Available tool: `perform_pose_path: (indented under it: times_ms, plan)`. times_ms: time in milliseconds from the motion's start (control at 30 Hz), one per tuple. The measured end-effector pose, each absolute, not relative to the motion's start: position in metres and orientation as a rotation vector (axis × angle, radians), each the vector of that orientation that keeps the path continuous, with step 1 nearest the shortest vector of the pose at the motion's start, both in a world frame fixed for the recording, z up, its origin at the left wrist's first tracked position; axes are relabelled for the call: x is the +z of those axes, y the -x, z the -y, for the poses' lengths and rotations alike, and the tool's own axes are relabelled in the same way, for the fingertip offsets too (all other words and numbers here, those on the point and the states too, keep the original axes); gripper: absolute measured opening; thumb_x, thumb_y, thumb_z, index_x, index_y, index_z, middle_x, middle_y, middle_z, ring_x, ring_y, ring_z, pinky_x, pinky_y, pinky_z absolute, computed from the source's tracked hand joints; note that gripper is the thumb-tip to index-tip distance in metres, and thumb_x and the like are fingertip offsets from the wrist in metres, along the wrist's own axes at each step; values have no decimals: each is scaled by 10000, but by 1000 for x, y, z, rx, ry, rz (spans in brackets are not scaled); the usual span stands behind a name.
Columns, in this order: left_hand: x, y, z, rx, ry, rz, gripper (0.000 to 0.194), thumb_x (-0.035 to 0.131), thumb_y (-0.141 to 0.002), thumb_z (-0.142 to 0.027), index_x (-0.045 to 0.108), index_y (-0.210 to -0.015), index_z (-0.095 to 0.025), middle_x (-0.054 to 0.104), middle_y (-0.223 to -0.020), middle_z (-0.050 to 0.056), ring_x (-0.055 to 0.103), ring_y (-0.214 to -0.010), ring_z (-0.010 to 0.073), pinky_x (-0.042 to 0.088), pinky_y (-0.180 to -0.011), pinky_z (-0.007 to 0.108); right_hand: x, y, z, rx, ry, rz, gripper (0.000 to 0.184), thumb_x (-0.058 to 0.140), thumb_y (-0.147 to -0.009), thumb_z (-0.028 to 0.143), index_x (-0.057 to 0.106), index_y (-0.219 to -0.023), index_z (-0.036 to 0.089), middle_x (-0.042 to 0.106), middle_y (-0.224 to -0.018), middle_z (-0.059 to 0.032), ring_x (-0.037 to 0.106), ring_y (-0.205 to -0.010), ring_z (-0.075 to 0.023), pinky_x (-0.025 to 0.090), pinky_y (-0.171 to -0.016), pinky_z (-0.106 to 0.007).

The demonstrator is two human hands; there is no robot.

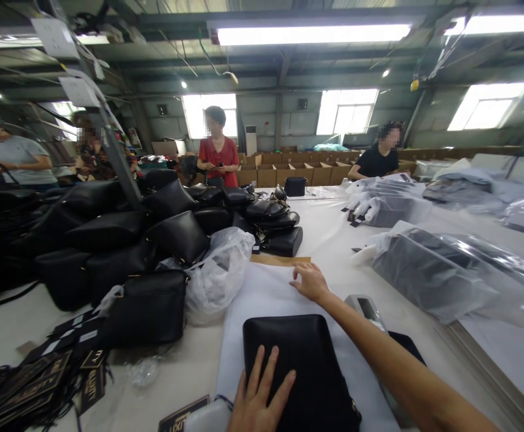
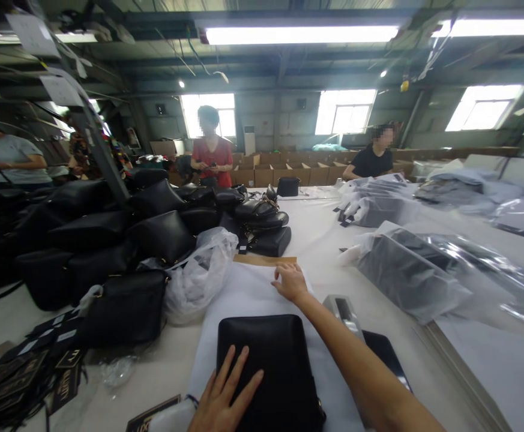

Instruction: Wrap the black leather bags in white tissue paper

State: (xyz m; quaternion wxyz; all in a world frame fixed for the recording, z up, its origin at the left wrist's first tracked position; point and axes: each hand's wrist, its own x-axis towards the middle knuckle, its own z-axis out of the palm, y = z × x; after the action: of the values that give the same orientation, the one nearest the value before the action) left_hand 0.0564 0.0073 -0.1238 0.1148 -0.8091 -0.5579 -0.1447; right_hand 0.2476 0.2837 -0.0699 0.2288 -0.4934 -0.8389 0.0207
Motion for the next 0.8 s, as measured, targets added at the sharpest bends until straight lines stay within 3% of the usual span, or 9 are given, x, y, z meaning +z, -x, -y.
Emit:
perform_pose_path:
  times_ms: [167,267,433,567,800]
  plan:
    - [-127,-56,-8,-436,2368,1638,981,671,-771,38,243,-1513,-441,359,-1575,65,360,-1428,364,549,-965,502,-63,-245,-289,127,1317,2347,276,733,-782,469,612,-844,229,720,-942,-25,636,-1042,-259,330,-1068,-476]
    - [-123,-55,-8,-418,2388,1642,989,710,-764,7,243,-1516,-434,335,-1587,72,341,-1437,367,541,-975,505,-58,-244,-297,129,1386,2274,282,693,-834,425,602,-1007,221,712,-963,-35,645,-992,-239,389,-995,-405]
    - [-115,-55,-6,-376,2449,1626,1051,845,-706,-220,222,-1538,-373,260,-1606,121,318,-1434,424,528,-959,579,-51,-248,-310,150,1539,2197,442,747,-788,337,572,-1177,224,708,-923,-41,662,-877,-242,451,-784,-327]
    - [-121,-56,-7,-373,2362,1625,937,702,-789,-25,265,-1513,-431,351,-1573,78,385,-1414,363,554,-956,511,-50,-251,-315,139,1566,2207,425,756,-784,328,591,-1165,234,714,-864,-26,670,-826,-235,450,-728,-306]
    - [-132,-55,-9,-464,2343,1613,908,676,-811,-25,269,-1509,-439,348,-1575,70,385,-1416,351,549,-965,501,-55,-251,-314,36,1444,2295,220,630,-893,265,620,-1110,233,730,-843,-32,685,-846,-227,462,-718,-295]
